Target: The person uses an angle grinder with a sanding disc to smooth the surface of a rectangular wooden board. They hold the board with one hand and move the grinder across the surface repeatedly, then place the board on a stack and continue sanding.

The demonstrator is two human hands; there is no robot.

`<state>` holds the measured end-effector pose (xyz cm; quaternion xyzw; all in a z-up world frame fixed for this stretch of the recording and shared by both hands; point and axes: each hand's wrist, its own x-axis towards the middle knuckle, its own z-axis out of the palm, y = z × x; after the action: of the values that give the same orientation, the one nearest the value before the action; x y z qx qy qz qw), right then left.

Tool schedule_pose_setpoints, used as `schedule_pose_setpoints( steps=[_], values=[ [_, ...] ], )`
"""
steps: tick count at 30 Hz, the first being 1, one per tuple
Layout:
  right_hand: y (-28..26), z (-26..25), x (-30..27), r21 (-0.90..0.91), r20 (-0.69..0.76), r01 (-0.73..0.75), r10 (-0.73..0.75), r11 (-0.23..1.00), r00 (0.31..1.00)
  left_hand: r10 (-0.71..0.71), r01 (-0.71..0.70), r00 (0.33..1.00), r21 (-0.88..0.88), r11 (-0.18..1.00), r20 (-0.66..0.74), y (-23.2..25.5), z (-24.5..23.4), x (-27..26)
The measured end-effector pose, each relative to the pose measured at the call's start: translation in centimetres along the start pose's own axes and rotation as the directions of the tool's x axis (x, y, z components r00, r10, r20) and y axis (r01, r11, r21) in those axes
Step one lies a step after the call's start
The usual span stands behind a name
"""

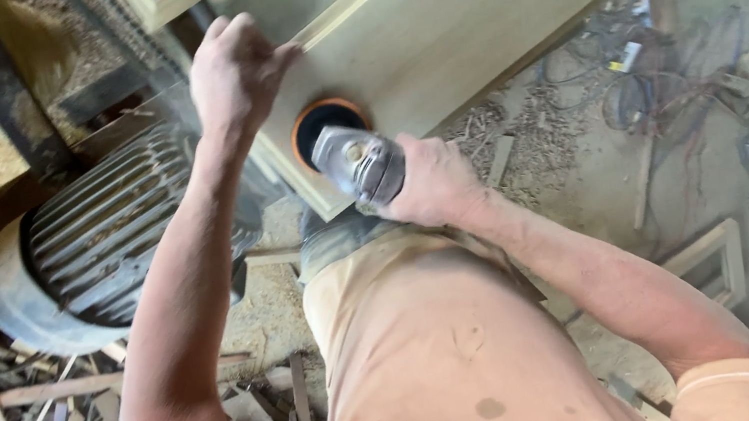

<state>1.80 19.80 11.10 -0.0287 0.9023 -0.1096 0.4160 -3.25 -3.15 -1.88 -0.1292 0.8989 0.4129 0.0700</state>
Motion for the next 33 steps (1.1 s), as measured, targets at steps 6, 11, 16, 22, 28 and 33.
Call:
schedule_pose_setpoints(
  steps=[6, 11, 16, 22, 28, 33],
  values=[
    [4.4, -9.1, 2.2, 0.146, 0.116, -0.361, 0.347, 0.921, 0.931, 0.378, -0.313, 0.892, 0.262, 0.913, -0.250, 0.3, 0.7, -3.1],
    [13.1, -13.2, 4.3, 0.308, -0.051, -0.303, 0.333, 0.902, 0.941, 0.466, -0.405, 0.797, 0.233, 0.884, -0.385, -1.6, 1.8, -2.6],
    [17.3, -19.1, 6.4, 0.465, 0.024, -0.329, 0.360, 0.822, 0.933, 0.384, -0.304, 0.870, 0.276, 0.912, -0.311, -0.9, 1.6, -3.1],
    [22.0, -20.1, 7.5, 0.447, -0.094, -0.244, 0.316, 0.861, 0.944, 0.383, -0.316, 0.871, 0.246, 0.916, -0.306, 0.1, 0.8, -3.2],
    [22.2, -17.7, 6.0, 0.513, -0.157, -0.260, 0.387, 0.818, 0.909, 0.479, -0.417, 0.808, 0.243, 0.876, -0.343, 1.0, 0.0, -2.9],
    [14.6, -15.5, 2.3, 0.428, -0.011, -0.397, 0.444, 0.812, 0.896, 0.431, -0.351, 0.837, 0.272, 0.896, -0.338, 0.4, 0.7, -2.7]
  ],
)
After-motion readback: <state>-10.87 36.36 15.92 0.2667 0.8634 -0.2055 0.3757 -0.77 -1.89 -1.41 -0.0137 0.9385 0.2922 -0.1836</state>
